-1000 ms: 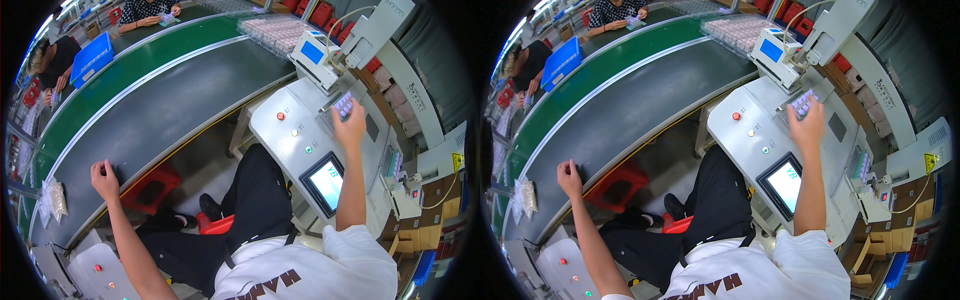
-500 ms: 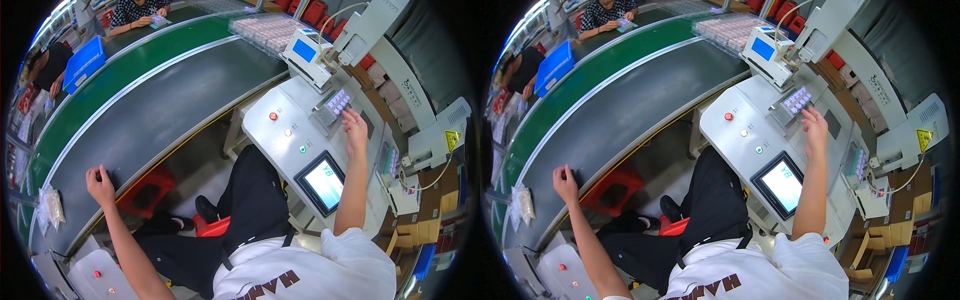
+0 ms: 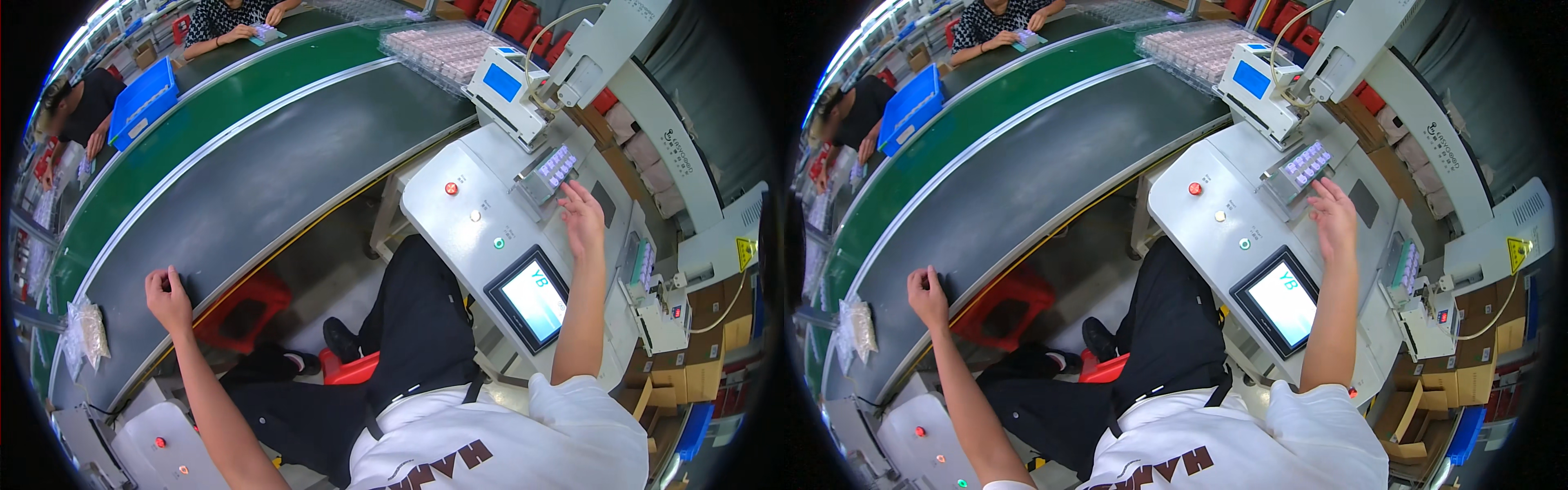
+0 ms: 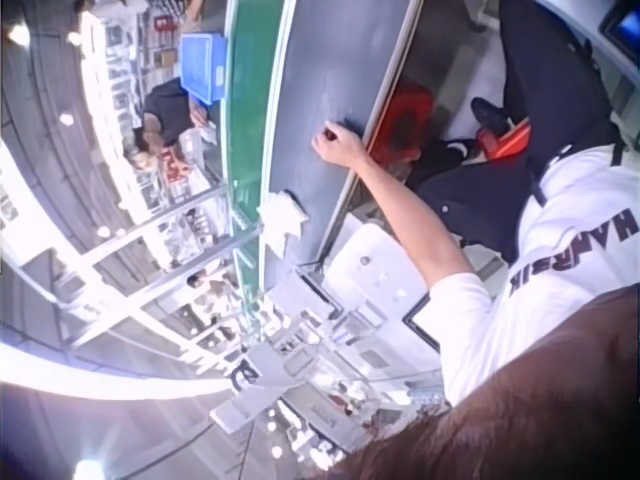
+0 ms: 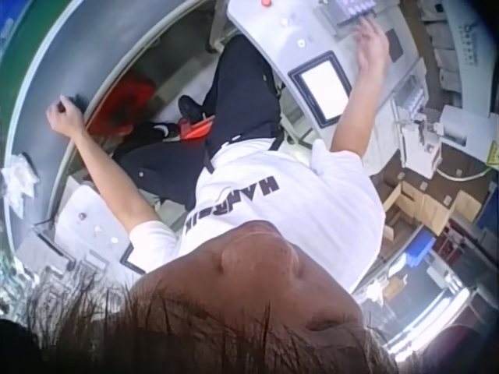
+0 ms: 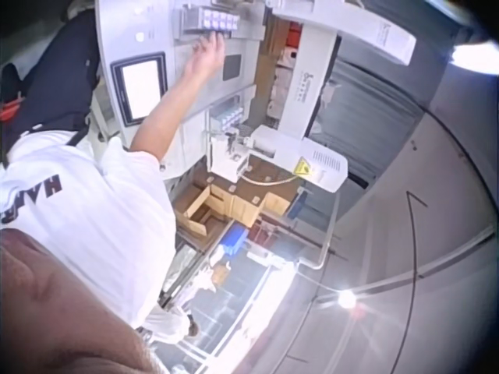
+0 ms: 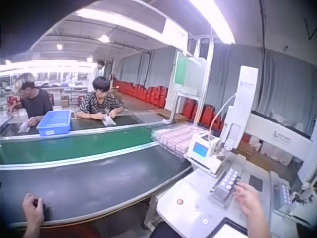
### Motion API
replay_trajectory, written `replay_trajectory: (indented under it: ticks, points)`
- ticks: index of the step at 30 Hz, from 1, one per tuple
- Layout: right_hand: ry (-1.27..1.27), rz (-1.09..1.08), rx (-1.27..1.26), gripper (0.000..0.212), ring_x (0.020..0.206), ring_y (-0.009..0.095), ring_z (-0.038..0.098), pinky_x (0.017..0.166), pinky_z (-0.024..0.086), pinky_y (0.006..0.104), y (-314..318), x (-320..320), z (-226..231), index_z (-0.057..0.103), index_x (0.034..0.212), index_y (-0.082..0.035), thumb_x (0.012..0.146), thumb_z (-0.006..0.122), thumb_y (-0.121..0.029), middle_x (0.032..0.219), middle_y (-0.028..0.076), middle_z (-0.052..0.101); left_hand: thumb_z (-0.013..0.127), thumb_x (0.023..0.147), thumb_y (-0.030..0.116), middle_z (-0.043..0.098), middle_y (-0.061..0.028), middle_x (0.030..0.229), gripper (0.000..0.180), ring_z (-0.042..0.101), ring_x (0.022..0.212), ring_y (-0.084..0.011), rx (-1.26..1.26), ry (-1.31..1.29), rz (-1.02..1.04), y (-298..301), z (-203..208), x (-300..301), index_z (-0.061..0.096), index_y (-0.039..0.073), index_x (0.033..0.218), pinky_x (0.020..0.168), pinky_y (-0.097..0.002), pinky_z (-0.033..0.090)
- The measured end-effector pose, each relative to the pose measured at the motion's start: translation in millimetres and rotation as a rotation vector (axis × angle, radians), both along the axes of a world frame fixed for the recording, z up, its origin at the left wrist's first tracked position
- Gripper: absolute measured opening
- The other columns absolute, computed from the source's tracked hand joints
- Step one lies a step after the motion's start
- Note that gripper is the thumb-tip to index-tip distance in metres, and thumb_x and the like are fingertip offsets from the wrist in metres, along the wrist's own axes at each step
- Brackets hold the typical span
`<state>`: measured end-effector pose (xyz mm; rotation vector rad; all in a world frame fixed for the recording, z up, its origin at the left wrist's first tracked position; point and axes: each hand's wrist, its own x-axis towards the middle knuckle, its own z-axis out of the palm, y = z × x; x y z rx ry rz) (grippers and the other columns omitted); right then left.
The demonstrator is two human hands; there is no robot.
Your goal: Loading component trays into an automated assembly machine and monitoring the control interface.
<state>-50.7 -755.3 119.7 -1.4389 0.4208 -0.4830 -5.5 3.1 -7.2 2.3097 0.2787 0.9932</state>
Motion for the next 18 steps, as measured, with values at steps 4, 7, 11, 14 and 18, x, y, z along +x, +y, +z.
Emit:
replay_trajectory:
  ticks: [4,7,11,14,18]
  points:
    - [0.012,-0.016,0.03,0.067,0.092,0.016,0.064,0.075,0.048,0.0306,9.4,-9.0,4.4,0.042,0.152,0.007,0.086,0.056,0.005,0.14,0.019,0.063,0.069,0.1,0.014,0.065,-0.0111,0.096,0.022,0.064,0.078,-0.0209,-0.01,0.01,0.006,-0.9,-0.6,-1.0,0.065,-0.005,0.091,0.076,-0.0321,0.054]
    - [0.048,-0.291,-0.924,0.061,0.091,0.02,0.065,0.076,0.049,0.0338,19.5,-24.7,-7.6,0.054,0.142,0.004,0.081,0.061,0.003,0.124,0.015,0.071,0.069,0.1,0.015,0.065,-0.011,0.096,0.022,0.064,0.079,-0.021,-0.006,0.006,0.014,-1.6,-0.1,0.8,0.066,-0.005,0.091,0.076,-0.0321,0.054]
    - [-0.137,0.145,-1.78,0.054,0.089,0.033,0.062,0.081,0.05,0.0445,107.1,-51.6,-18.3,0.064,0.126,0.001,0.072,0.065,0.001,0.097,0.013,0.071,0.069,0.1,0.015,0.065,-0.0109,0.096,0.022,0.064,0.078,-0.021,-0.007,-0.001,0.013,1.2,0.0,-2.6,0.065,-0.005,0.091,0.076,-0.032,0.054]
    - [-0.069,0.277,-1.684,0.049,0.095,0.03,0.061,0.085,0.047,0.042,129.1,-58.1,-38.2,0.065,0.122,0.005,0.073,0.065,0.002,0.092,0.012,0.07,0.07,0.099,0.015,0.065,-0.0107,0.095,0.022,0.064,0.078,-0.0207,0.016,0.022,0.028,1.6,0.4,-0.7,0.066,-0.005,0.09,0.076,-0.0321,0.053]
    - [0.035,0.258,-1.728,0.049,0.093,0.03,0.06,0.084,0.046,0.0424,127.7,-60.8,-48.0,0.065,0.122,0.006,0.073,0.065,0.002,0.092,0.012,0.071,0.07,0.099,0.015,0.065,-0.0106,0.095,0.022,0.064,0.077,-0.0209,-0.012,0.003,0.007,0.8,-1.3,0.3,0.066,-0.005,0.09,0.075,-0.0324,0.053]
